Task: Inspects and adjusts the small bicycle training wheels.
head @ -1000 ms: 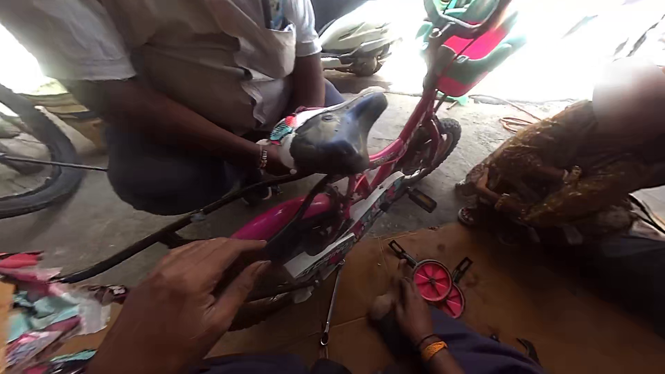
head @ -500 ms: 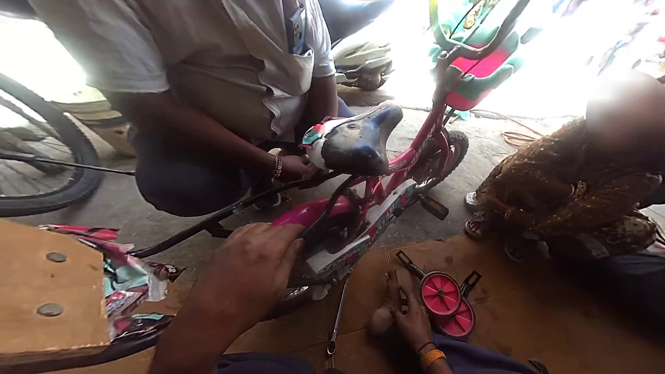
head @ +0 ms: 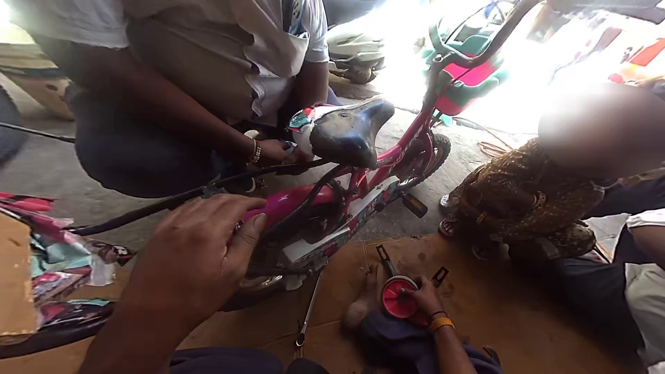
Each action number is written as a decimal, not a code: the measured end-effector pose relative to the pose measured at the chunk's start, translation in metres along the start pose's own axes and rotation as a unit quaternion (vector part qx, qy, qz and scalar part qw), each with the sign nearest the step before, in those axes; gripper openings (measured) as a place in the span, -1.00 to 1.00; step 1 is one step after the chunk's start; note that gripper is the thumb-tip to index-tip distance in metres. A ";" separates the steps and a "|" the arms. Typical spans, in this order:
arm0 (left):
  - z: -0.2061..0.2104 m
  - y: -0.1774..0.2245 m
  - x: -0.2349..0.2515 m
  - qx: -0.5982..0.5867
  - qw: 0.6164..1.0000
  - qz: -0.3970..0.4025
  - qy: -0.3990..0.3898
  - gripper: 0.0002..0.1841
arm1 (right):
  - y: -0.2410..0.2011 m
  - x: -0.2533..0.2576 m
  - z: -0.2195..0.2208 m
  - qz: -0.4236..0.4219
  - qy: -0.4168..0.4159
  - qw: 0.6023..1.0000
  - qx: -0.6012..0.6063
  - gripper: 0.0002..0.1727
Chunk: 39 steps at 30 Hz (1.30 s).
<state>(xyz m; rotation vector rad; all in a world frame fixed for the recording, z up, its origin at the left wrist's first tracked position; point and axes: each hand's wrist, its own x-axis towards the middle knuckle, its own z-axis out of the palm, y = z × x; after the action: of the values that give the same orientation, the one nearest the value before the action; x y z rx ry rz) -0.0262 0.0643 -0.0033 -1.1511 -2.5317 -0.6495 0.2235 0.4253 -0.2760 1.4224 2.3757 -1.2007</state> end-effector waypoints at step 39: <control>-0.018 0.032 -0.028 -0.445 0.844 -0.197 0.223 -0.46 | -0.354 -0.159 -0.112 -0.416 -0.316 0.840 0.149 -0.61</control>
<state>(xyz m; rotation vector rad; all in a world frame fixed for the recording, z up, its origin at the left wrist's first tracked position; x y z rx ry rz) 0.0172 0.0558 0.0095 -0.5246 -2.0390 -2.0705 0.0634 0.3059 0.0747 -0.1436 2.3449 -1.8854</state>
